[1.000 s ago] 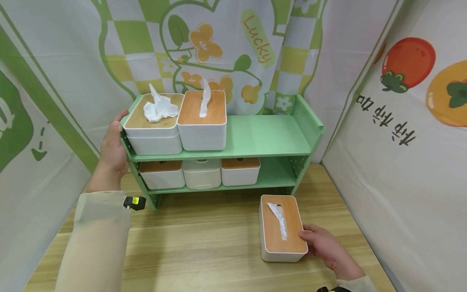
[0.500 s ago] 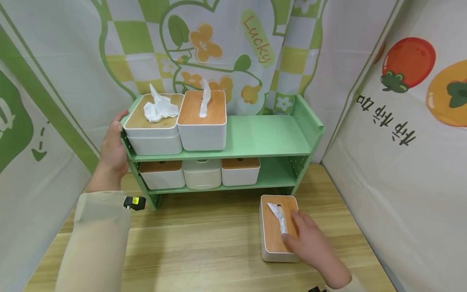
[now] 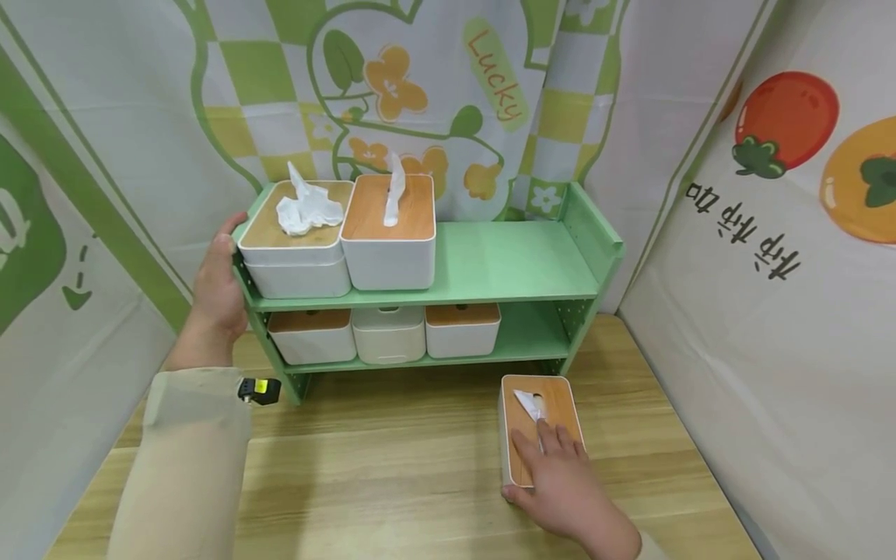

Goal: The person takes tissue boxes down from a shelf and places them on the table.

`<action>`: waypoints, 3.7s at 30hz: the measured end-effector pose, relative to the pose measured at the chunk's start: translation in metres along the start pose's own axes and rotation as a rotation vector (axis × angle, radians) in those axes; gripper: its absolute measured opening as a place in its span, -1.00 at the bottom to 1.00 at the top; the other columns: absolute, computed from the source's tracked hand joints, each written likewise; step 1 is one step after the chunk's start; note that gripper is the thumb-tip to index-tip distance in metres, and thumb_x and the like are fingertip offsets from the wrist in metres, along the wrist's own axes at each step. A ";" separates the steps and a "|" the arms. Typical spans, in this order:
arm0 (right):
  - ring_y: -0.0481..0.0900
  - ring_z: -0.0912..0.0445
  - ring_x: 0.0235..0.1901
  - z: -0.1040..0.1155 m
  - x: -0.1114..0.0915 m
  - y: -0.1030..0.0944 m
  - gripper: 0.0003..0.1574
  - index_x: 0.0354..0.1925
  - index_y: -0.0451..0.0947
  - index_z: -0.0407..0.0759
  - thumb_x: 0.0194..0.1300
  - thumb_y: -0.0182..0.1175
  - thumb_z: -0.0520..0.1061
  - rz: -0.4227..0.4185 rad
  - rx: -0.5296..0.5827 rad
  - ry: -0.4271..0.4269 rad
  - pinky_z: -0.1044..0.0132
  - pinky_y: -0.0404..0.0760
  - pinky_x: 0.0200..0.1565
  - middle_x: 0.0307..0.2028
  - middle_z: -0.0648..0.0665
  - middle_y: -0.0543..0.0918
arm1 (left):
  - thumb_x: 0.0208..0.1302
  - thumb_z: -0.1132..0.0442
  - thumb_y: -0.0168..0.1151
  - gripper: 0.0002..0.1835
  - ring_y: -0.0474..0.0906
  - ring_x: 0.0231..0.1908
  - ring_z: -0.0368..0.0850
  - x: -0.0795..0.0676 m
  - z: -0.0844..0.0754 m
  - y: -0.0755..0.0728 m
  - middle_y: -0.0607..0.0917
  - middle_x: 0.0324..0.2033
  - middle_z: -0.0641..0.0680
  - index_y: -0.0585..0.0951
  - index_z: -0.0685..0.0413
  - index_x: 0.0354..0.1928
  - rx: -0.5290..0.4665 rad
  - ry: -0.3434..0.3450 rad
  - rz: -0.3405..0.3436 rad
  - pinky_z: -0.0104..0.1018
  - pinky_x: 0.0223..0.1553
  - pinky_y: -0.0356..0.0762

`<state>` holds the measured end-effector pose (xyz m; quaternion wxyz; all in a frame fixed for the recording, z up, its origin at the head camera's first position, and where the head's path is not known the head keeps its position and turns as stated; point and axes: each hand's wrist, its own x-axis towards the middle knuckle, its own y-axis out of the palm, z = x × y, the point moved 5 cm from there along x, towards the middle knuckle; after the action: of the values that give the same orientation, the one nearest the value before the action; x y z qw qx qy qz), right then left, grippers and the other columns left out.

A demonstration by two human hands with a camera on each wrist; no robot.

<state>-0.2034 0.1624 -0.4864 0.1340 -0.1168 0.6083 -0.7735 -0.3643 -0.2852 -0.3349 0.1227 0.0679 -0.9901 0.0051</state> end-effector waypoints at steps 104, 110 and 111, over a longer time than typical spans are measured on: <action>0.09 -0.60 0.26 -0.163 0.003 -0.046 -0.26 0.36 0.31 -0.45 0.16 -0.02 -0.45 0.110 0.010 0.237 -0.36 0.21 0.20 -0.22 -0.40 0.68 | 0.55 -0.18 -0.37 -0.46 0.10 0.35 0.08 0.005 0.002 -0.002 0.11 0.50 0.05 0.24 -0.46 0.49 -0.049 0.004 -0.045 -0.04 0.32 0.12; 0.08 -0.63 0.25 -0.167 0.002 -0.051 -0.28 0.32 0.35 -0.48 0.13 -0.03 -0.45 0.083 0.016 0.220 -0.36 0.15 0.24 0.01 -0.53 0.59 | 0.55 -0.18 -0.37 -0.45 0.10 0.35 0.07 0.004 0.002 0.000 0.11 0.49 0.05 0.25 -0.44 0.50 -0.049 0.012 -0.048 -0.05 0.34 0.09; 0.08 -0.63 0.24 -0.168 0.002 -0.052 -0.28 0.31 0.36 -0.49 0.13 -0.03 -0.45 0.079 0.014 0.215 -0.36 0.14 0.25 0.02 -0.53 0.58 | 0.55 -0.18 -0.37 -0.45 0.10 0.35 0.07 0.004 0.002 0.000 0.11 0.49 0.05 0.25 -0.43 0.50 -0.051 0.014 -0.048 -0.04 0.34 0.08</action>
<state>-0.2663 0.3258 -0.4750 0.0989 -0.0083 0.6181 -0.7798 -0.3686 -0.2861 -0.3355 0.1313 0.0883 -0.9872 -0.0226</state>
